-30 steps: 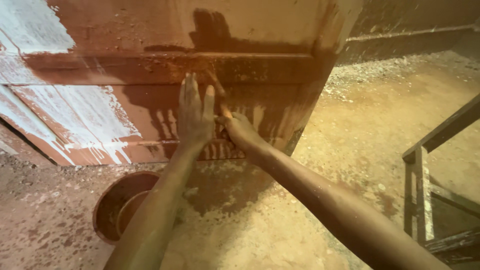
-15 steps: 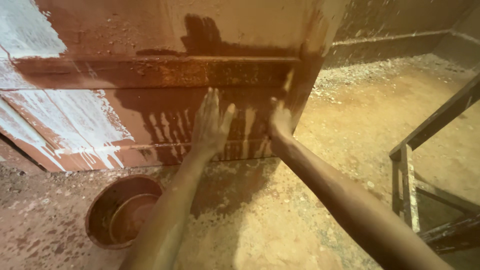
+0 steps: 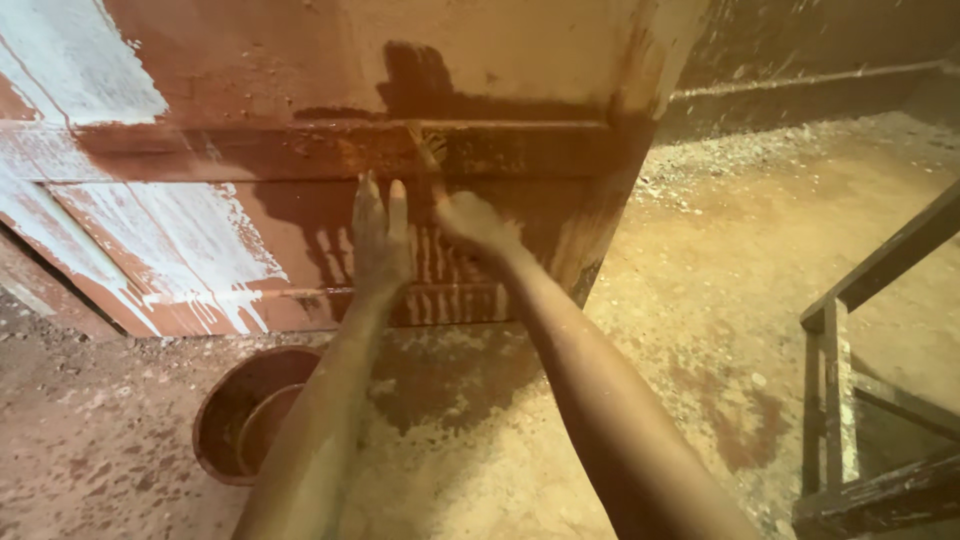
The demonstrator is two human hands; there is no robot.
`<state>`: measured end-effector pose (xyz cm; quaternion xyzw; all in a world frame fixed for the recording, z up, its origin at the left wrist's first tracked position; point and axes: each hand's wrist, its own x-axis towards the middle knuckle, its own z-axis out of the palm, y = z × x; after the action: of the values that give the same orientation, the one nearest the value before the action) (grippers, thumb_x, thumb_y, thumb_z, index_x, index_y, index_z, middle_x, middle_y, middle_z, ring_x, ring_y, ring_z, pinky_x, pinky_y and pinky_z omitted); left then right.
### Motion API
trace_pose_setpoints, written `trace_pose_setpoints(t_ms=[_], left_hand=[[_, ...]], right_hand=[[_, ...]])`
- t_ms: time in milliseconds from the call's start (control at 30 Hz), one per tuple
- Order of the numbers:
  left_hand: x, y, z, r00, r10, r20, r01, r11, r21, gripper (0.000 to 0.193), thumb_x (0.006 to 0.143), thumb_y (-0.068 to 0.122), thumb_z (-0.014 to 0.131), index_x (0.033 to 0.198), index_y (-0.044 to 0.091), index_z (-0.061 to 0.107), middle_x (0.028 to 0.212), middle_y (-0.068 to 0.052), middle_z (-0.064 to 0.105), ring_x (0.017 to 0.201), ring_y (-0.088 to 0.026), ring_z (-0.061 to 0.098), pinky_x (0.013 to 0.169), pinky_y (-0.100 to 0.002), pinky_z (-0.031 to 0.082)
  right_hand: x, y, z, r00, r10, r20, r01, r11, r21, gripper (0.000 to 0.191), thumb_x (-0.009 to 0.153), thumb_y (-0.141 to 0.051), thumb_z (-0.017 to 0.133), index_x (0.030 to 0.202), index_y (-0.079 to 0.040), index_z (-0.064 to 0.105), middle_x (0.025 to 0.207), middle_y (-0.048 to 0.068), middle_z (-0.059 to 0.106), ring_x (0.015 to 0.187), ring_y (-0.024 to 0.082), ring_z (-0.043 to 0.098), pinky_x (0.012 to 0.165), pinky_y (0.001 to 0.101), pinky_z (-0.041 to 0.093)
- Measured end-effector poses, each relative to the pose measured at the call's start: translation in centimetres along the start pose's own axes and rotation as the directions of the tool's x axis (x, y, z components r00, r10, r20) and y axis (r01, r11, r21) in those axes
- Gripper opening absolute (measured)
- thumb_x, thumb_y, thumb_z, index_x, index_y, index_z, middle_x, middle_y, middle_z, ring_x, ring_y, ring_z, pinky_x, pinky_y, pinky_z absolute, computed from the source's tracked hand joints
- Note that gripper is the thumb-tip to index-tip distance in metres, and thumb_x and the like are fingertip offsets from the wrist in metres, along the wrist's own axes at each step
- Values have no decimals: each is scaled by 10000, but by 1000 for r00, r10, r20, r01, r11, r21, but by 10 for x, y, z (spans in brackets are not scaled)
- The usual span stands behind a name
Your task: The person paints a wooden door panel with reddish-brown paint, using a brush dipped in a bowl of paint on the floor. They hold the door steady with one hand while brushing the rails and stiles, working across different sections of the door.
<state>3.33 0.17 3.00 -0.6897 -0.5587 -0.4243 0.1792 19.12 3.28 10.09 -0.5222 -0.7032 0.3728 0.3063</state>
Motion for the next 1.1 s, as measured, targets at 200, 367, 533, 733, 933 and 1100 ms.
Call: trace_pose_setpoints(t_ms=[200, 367, 533, 733, 933, 1100], left_hand=[[43, 37, -7, 864, -420, 278, 485, 545, -684, 745, 1062, 544, 199, 1606, 34, 208, 1709, -200, 148, 1579, -331, 128, 1269, -469, 110], [50, 53, 20, 876, -379, 298, 471, 543, -695, 766, 1060, 571, 261, 1598, 27, 307, 1711, -187, 190, 1595, -330, 146, 1293, -444, 109], [46, 45, 32, 971, -133, 198, 217, 842, -495, 719, 1088, 513, 233, 1626, 45, 325, 1731, -218, 136, 1602, -370, 108, 1306, -466, 87], [43, 48, 1, 905, -319, 280, 425, 684, -593, 755, 1068, 510, 326, 1610, -4, 214, 1714, -200, 155, 1593, -339, 129, 1285, -442, 108], [37, 35, -16, 932, -306, 195, 361, 738, -570, 727, 1101, 490, 298, 1608, -31, 291, 1716, -215, 245, 1620, -345, 213, 1340, -420, 153], [24, 13, -15, 915, -371, 159, 384, 681, -624, 701, 1092, 454, 306, 1600, -28, 263, 1708, -234, 187, 1595, -359, 155, 1295, -441, 117]], right_hand=[[-22, 31, -50, 983, 184, -18, -177, 963, 203, 732, 965, -646, 425, 998, 15, 738, 706, 78, 632, 564, 223, 545, 497, 425, 421], [-35, 68, -97, 956, 280, -90, -245, 928, 280, 569, 956, -543, 404, 1018, -64, 705, 738, 50, 657, 539, 174, 571, 449, 350, 464], [-46, 103, -140, 820, 498, -281, -298, 791, 534, 146, 894, -199, 519, 906, -70, 586, 591, 73, 479, 435, 206, 409, 382, 377, 279], [-12, 112, -113, 904, 90, -417, -170, 973, -157, 205, 891, -174, 551, 795, -26, 655, 626, 138, 572, 527, 277, 545, 454, 443, 424], [1, 27, 2, 926, -314, -208, 224, 903, -366, 606, 988, -474, 325, 932, -43, 748, 875, 238, 707, 767, 411, 651, 699, 591, 485], [-22, -12, 19, 990, 130, 49, -131, 991, 17, 988, 980, -766, 139, 838, 5, 740, 816, 250, 725, 755, 354, 688, 702, 503, 490]])
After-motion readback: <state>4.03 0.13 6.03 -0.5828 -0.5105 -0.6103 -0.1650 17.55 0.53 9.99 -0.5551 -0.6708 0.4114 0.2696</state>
